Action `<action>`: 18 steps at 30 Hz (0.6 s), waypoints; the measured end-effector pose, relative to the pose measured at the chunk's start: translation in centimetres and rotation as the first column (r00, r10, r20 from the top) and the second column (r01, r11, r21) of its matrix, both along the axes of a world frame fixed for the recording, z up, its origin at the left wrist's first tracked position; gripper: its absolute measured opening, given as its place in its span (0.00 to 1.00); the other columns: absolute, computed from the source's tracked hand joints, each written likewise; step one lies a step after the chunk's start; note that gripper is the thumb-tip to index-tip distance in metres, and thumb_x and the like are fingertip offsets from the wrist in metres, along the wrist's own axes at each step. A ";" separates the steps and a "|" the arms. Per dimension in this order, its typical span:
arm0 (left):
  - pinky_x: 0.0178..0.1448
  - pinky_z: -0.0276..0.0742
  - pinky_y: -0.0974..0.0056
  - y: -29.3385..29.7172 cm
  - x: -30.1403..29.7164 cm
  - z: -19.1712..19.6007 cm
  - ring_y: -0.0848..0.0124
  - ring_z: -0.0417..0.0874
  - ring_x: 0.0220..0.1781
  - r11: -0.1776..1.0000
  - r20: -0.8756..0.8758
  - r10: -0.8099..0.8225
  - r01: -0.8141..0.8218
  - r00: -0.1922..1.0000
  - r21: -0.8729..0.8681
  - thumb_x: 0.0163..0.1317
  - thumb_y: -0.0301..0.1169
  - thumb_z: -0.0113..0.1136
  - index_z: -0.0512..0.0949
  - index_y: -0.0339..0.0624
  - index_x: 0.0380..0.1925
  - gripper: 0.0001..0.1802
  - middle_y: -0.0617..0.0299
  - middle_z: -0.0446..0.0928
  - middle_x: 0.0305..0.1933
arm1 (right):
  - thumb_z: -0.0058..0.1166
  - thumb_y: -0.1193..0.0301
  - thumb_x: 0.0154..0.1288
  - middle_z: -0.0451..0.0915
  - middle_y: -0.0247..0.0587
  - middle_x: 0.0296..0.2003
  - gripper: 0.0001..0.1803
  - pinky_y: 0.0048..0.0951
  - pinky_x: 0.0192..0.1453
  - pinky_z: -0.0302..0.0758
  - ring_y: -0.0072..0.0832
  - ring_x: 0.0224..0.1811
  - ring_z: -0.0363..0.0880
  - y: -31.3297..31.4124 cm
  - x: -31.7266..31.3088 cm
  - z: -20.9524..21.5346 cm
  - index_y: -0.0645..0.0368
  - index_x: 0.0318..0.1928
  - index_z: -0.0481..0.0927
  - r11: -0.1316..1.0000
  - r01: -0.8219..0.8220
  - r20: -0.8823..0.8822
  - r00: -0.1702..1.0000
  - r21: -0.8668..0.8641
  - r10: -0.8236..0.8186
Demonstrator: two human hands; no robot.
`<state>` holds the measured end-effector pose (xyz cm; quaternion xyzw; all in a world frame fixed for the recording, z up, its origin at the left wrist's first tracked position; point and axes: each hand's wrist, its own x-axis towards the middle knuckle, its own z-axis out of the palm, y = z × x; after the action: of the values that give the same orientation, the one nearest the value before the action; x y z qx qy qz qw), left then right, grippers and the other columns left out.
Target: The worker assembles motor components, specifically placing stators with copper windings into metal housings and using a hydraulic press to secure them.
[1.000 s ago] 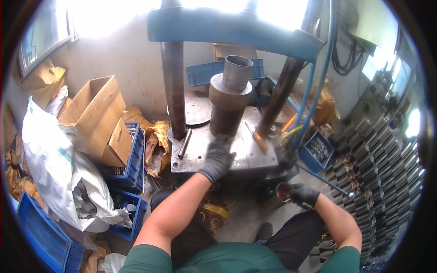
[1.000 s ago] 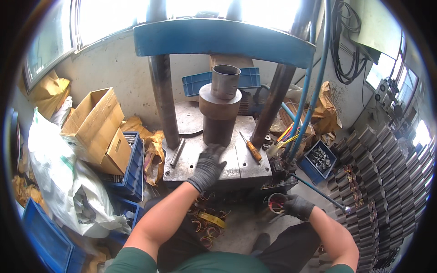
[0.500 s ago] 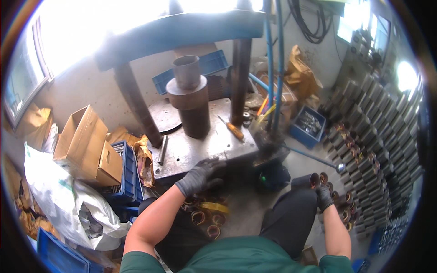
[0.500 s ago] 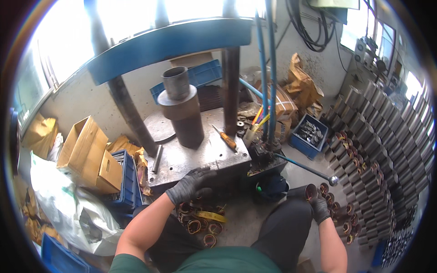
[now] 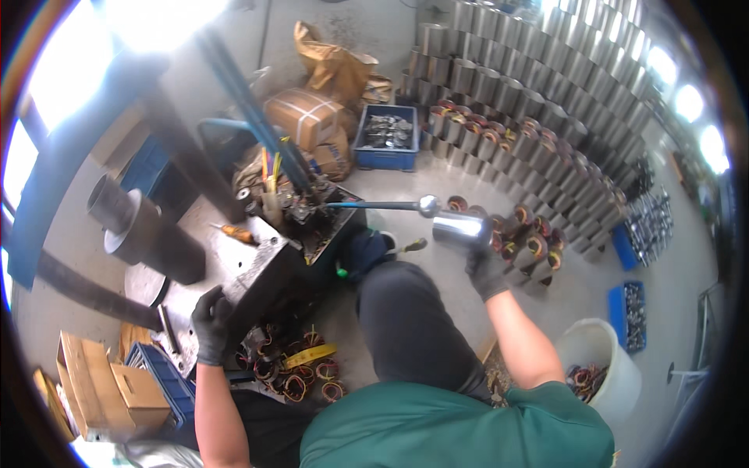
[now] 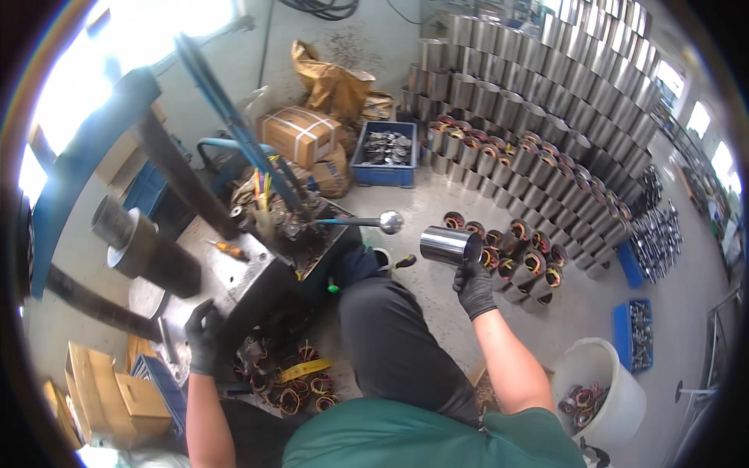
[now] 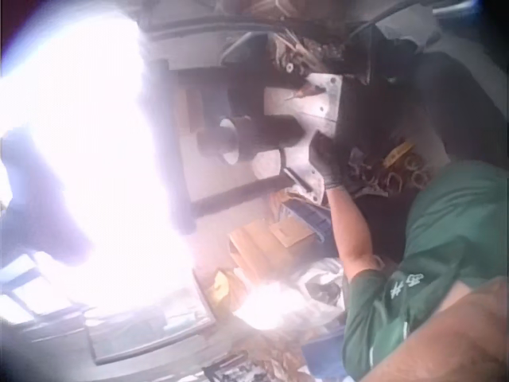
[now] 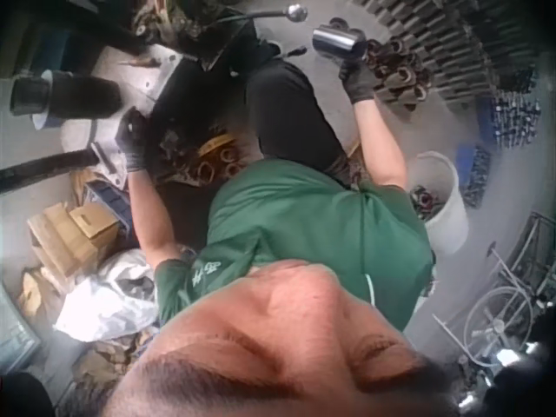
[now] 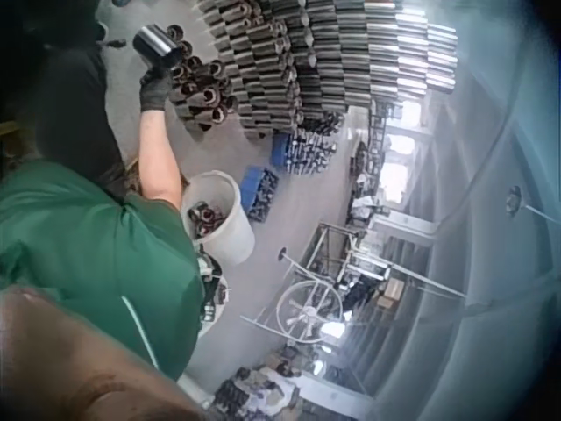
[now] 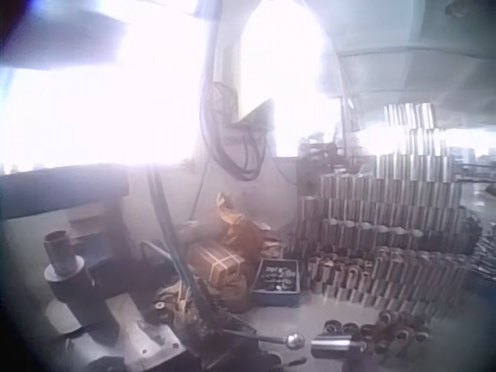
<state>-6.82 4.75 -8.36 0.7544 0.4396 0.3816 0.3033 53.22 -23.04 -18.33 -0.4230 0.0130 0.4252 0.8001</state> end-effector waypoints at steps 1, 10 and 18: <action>0.44 0.81 0.66 -1.5 1.1 1.4 0.73 0.83 0.38 0.998 0.173 -0.033 0.042 0.984 -0.051 0.72 0.30 0.62 0.82 0.36 0.53 0.14 0.61 0.83 0.36 | 0.56 0.67 0.63 0.72 0.32 0.22 0.06 0.30 0.22 0.64 0.25 0.19 0.69 -1.2 0.5 -0.5 0.49 0.39 0.74 1.000 0.030 -0.002 1.000 -0.009 -0.030; 0.56 0.78 0.59 -0.2 0.2 -0.1 0.63 0.81 0.46 0.974 0.013 0.217 -0.216 0.976 -0.074 0.68 0.21 0.59 0.78 0.37 0.57 0.17 0.57 0.79 0.47 | 0.48 0.71 0.68 0.72 0.33 0.17 0.04 0.29 0.12 0.60 0.26 0.11 0.66 -6.3 0.4 -8.0 0.50 0.40 0.75 0.803 0.265 -0.008 0.948 -0.533 -0.318; 0.66 0.75 0.51 -1.1 1.0 0.7 0.51 0.80 0.57 0.888 -0.451 0.342 -0.127 0.825 0.442 0.70 0.31 0.58 0.77 0.37 0.59 0.20 0.47 0.78 0.56 | 0.53 0.61 0.75 0.79 0.38 0.25 0.09 0.35 0.25 0.70 0.32 0.23 0.76 -1.4 6.7 -9.7 0.50 0.42 0.78 0.549 0.622 0.302 0.769 -0.559 -0.563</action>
<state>-5.85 3.61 -7.69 0.8126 0.5099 0.2802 -0.0339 59.95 -24.40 -28.06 -0.6537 0.2615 0.0814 0.7055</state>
